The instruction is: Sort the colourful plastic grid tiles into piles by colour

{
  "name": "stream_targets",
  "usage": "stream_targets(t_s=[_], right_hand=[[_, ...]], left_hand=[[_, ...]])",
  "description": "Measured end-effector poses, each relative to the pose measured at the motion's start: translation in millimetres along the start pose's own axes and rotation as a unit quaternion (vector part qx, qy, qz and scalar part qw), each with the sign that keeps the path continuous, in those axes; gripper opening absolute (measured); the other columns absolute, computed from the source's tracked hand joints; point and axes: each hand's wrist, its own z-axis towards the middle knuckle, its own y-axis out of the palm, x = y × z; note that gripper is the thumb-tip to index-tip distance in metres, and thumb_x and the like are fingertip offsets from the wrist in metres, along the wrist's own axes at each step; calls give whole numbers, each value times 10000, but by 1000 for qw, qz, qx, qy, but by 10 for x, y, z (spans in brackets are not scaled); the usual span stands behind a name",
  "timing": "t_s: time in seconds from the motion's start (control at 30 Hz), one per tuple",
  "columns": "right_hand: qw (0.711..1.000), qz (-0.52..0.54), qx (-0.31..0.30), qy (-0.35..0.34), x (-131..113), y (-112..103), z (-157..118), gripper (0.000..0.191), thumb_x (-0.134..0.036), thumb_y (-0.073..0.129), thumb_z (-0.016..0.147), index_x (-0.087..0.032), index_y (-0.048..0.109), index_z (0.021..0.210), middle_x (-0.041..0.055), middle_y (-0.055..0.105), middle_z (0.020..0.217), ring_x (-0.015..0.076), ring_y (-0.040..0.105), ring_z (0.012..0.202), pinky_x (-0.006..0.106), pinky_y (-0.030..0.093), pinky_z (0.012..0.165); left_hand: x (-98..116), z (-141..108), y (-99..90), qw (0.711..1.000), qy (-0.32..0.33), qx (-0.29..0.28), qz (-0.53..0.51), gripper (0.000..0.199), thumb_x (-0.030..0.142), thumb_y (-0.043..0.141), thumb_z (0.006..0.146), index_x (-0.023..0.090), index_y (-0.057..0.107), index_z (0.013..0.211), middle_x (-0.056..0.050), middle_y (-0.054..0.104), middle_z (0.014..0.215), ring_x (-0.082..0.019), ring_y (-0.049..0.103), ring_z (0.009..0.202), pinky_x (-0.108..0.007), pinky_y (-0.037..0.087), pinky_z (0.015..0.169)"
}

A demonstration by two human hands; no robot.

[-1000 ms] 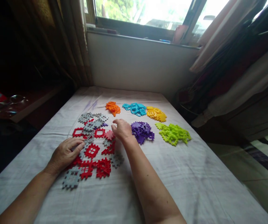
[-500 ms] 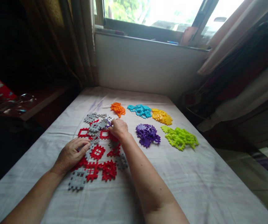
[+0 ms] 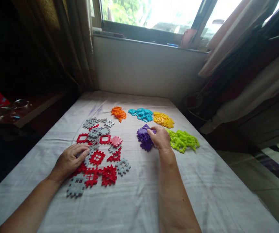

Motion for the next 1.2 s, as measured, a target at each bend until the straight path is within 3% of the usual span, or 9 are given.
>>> stream_targets(t_s=[0.23,0.4,0.53,0.63,0.73,0.83,1.0,1.13,1.2], right_hand=[[999,-22,-24,39,242,29,66,318,-467,654,824,-247,813,987,71,769,867,245,704,837,306,487,709],[999,-48,-5,6,181,66,50,323,-439,659,843,-235,792,1055,101,765,1041,275,704,969,336,516,785],[994,-30,-1,-105,-242,191,-75,256,-347,585,918,-238,765,1064,107,734,1152,269,682,1061,383,524,901],[971,-16,-91,-219,-783,408,-206,276,-335,599,919,-252,727,1149,86,712,1213,243,670,1092,358,507,949],[954,-28,-136,-264,-1296,640,-283,362,-401,584,934,-266,670,1258,76,695,1253,234,648,1143,335,498,948],[950,-51,-150,-270,-1609,808,-288,483,-483,638,885,-272,623,1319,87,678,1276,253,632,1166,342,499,931],[946,-65,-161,-274,-1662,916,-280,480,-446,642,876,-259,630,1318,100,677,1265,255,642,1132,331,498,899],[942,-20,-167,-290,-1551,856,-389,489,-436,644,885,-248,629,1336,93,686,1255,235,634,1138,318,477,939],[917,18,-202,-343,-1530,805,-450,517,-444,702,852,-253,639,1328,69,695,1264,224,615,1178,309,458,988]], left_hand=[[-18,0,4,1000,0,5,-3,353,498,494,941,238,708,834,-42,774,921,-210,710,889,-364,546,869],[-17,1,4,1000,-2,6,0,352,490,490,942,239,710,833,-43,777,923,-209,713,890,-367,546,874],[-1,5,-2,1000,-4,9,-6,340,481,495,943,238,709,840,-39,775,911,-202,712,884,-353,549,861],[10,6,-5,1000,-5,7,-9,336,479,490,948,241,704,845,-33,771,897,-196,709,868,-342,551,835],[14,3,-1,1000,-4,9,-11,331,476,490,950,245,697,836,-31,770,902,-194,706,873,-345,550,845],[14,-1,3,1000,-1,15,-12,312,450,494,956,243,689,826,-30,767,907,-190,704,879,-346,549,856],[-5,-17,21,1000,5,23,1,268,418,510,955,240,694,879,-37,760,972,-197,702,923,-354,555,875],[-45,-42,64,997,-11,66,32,306,407,524,949,240,676,1155,-71,704,1218,-234,652,1142,-412,520,1026],[-68,-53,86,996,-16,77,52,414,419,529,945,233,611,1306,-104,621,1375,-262,587,1265,-455,482,1088]])
